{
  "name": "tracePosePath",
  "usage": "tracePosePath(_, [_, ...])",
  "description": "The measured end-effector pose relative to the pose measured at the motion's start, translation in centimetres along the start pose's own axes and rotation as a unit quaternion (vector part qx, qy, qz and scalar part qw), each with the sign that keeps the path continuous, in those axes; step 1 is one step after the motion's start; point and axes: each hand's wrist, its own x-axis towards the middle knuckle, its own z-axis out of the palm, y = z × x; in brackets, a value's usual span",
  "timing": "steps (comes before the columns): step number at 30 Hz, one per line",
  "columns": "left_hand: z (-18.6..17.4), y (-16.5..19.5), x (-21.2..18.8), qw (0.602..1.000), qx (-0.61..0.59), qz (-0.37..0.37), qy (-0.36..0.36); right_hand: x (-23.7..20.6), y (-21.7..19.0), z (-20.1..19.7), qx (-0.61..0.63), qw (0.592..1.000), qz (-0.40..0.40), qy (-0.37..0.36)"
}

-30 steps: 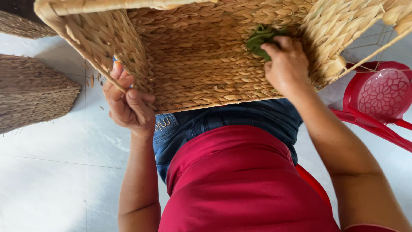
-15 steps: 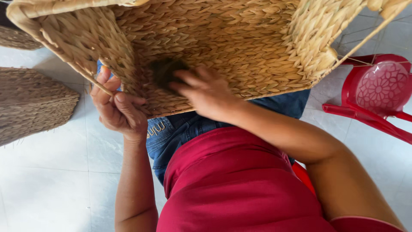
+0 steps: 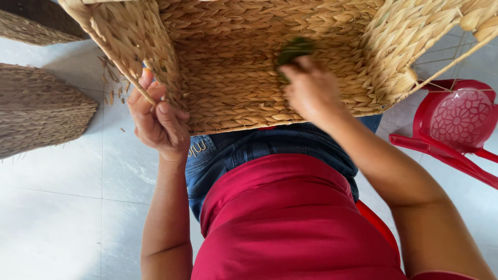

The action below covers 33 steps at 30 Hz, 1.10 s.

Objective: The person wipes the exterior and interior surfaces of a woven basket using a green cloth. They then use scissors to trim loose strands and fibers from the basket's edges and interior.

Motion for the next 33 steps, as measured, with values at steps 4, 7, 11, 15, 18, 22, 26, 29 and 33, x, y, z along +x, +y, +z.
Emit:
tracePosePath(4, [0.0,-0.4,-0.2,1.000,-0.015,-0.002,-0.014,2.6,-10.1,2.2,0.181,0.971,-0.141,0.065])
tracePosePath(7, [-0.1,-0.6,-0.2,0.999,-0.028,0.002,-0.023,3.1,-13.6,3.3,0.131,0.967,-0.198,0.087])
tracePosePath(11, [-0.2,-0.6,-0.5,0.999,-0.038,-0.008,-0.024,2.4,-8.1,2.0,-0.035,0.979,-0.193,0.064])
tracePosePath(15, [0.0,-0.8,-0.6,0.999,-0.042,-0.005,-0.015,-0.9,2.7,-2.0,-0.127,0.989,-0.075,-0.014])
tracePosePath(18, [0.0,-1.0,-0.6,1.000,-0.020,-0.006,-0.023,-3.1,7.3,-3.3,-0.111,0.992,0.048,-0.042])
tracePosePath(22, [0.1,-1.1,-0.5,0.999,-0.023,-0.003,-0.022,-3.4,4.8,-1.4,-0.060,0.998,0.022,0.013])
tracePosePath(26, [0.2,-1.3,-0.4,0.999,-0.027,0.006,-0.019,-1.4,-3.1,0.0,-0.003,0.995,-0.073,0.063])
tracePosePath(29, [0.0,-1.3,-0.3,0.999,-0.032,0.004,-0.022,-0.4,-10.6,0.9,0.173,0.969,-0.157,0.086])
tracePosePath(33, [-0.3,-1.0,-0.3,1.000,-0.006,0.013,-0.028,-0.2,-13.9,1.2,0.188,0.950,-0.232,0.090])
